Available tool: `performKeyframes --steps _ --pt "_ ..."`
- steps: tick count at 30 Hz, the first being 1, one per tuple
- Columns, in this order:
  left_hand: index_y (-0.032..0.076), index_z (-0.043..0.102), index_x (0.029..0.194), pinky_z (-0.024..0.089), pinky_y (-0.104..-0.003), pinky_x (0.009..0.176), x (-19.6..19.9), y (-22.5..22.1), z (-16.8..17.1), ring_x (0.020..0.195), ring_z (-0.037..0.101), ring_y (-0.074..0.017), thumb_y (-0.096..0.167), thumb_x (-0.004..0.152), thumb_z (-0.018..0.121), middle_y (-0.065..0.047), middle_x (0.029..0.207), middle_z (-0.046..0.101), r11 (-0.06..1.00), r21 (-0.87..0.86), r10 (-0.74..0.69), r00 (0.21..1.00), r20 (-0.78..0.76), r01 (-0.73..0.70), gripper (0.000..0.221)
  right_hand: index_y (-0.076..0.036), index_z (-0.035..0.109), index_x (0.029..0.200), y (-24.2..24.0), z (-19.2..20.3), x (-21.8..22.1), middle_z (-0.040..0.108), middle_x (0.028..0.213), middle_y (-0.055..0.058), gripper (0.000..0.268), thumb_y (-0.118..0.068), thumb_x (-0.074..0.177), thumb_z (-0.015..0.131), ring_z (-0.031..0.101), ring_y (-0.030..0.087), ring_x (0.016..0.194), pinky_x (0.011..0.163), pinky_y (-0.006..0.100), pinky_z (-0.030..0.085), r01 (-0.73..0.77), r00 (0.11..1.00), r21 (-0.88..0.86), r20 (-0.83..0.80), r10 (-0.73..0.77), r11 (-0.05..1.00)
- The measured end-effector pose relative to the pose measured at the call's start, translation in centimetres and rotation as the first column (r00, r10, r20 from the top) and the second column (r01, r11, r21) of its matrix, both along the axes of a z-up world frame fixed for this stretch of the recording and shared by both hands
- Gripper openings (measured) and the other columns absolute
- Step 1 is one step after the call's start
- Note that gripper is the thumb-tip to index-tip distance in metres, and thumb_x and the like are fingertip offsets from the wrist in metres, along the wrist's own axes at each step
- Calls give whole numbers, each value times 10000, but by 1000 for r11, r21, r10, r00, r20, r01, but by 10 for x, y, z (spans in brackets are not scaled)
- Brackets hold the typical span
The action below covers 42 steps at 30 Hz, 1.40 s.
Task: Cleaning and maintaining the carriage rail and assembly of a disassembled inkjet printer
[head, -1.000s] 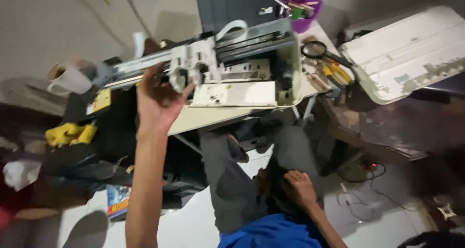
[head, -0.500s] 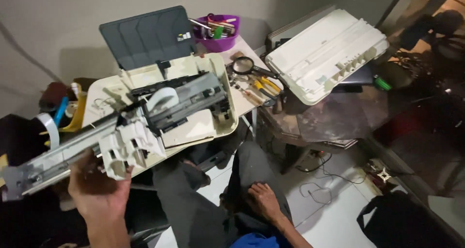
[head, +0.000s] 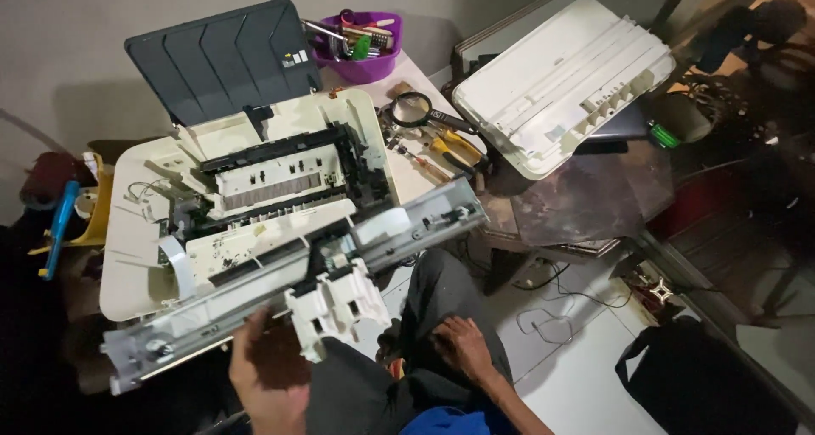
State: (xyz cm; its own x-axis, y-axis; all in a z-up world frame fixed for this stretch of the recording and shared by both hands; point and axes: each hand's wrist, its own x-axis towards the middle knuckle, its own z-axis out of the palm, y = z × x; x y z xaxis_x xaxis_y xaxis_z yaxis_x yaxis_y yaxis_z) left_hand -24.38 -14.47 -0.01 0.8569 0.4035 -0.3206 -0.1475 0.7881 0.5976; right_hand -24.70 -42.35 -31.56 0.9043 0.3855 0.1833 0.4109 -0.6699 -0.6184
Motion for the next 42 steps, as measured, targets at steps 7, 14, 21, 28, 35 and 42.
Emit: performKeyframes --steps 7,14,21,28,35,42 --pt "104 543 758 373 -353 406 -8 -4 -37 436 413 -208 174 973 531 -41 584 447 998 61 -2 989 -149 12 227 -200 566 828 -1 22 5 561 796 8 140 -186 965 584 534 221 751 710 391 354 -58 997 46 55 56 997" --pt "10 728 1066 532 -407 806 -19 -15 -78 953 667 -331 177 820 677 -160 1038 712 972 195 216 814 -539 -129 302 -175 526 809 -2 6 5 552 802 37 172 -124 833 689 532 273 769 678 406 360 -55 998 -98 38 59 994" --pt "5 712 1024 565 -495 871 -33 -63 -62 942 701 -355 37 778 686 -158 982 726 993 113 72 962 -265 -44 249 -126 637 1375 -24 -132 -12 649 1358 172 649 -602 937 582 565 421 1308 1111 627 367 15 1000 -40 20 -14 999" --pt "-81 719 1104 554 -507 1010 -52 -91 -50 1075 690 -386 41 841 624 -238 1099 729 997 75 29 875 -483 8 305 -94 544 1451 -30 -155 -11 612 1370 173 715 -581 929 582 563 357 1270 1159 520 314 20 993 36 116 -24 999" --pt "7 608 1211 515 -540 973 -61 -102 -35 1066 641 -478 219 919 632 -344 1122 684 984 -159 -90 558 -825 -77 361 -100 616 1345 -20 -130 -4 673 1216 142 575 -473 910 652 626 336 1103 976 503 398 -16 984 43 178 8 999" --pt "31 720 931 586 -496 790 -106 -45 -130 803 678 -418 116 835 697 -215 885 706 974 52 182 623 -761 -221 130 -106 689 1239 -14 -101 -17 733 1062 111 436 -366 890 723 690 315 936 792 486 481 4 978 60 206 -16 998"
